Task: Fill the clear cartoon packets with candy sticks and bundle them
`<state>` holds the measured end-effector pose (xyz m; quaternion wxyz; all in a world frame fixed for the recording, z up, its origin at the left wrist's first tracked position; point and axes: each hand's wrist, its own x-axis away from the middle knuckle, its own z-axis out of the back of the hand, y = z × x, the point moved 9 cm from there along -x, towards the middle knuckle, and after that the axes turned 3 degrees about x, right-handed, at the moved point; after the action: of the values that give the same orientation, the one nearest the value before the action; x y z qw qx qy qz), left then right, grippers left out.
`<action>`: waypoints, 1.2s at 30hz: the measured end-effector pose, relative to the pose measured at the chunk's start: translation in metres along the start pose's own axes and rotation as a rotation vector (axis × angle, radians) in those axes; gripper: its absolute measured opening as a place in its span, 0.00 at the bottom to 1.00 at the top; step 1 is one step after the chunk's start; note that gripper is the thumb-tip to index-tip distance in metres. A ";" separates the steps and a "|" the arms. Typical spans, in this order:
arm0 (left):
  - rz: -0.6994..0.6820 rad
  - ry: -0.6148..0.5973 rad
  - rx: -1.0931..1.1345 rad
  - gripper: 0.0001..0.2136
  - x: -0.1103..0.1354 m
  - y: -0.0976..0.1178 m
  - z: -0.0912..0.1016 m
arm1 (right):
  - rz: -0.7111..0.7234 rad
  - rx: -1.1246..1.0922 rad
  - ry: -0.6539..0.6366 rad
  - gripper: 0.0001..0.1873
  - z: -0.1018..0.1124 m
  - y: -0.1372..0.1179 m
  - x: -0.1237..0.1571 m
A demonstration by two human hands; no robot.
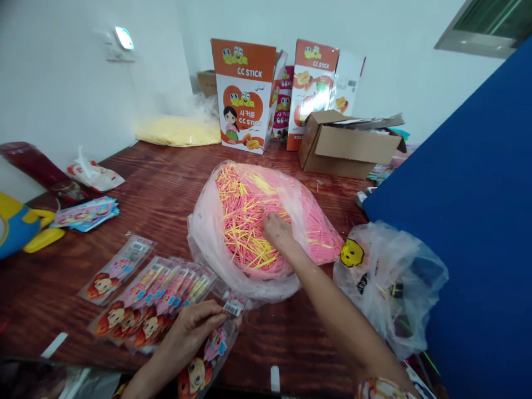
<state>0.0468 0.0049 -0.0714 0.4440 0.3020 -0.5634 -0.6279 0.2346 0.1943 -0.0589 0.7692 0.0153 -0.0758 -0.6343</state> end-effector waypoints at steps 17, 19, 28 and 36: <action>-0.002 0.003 -0.058 0.15 0.014 -0.002 0.000 | 0.061 -0.049 0.076 0.13 -0.001 0.006 -0.001; 0.001 0.009 -0.053 0.16 0.015 -0.001 0.000 | 0.046 -0.106 0.084 0.13 0.002 0.008 0.000; -0.011 0.027 -0.021 0.15 0.018 0.007 0.000 | -0.055 -0.505 0.157 0.11 -0.001 0.022 -0.005; -0.011 0.067 -0.012 0.15 0.020 0.006 0.007 | -0.004 -1.298 0.318 0.11 -0.002 -0.008 0.036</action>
<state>0.0337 -0.0096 -0.0616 0.4608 0.3232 -0.5427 -0.6234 0.2336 0.1573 -0.0583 0.6230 -0.3572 0.4357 -0.5426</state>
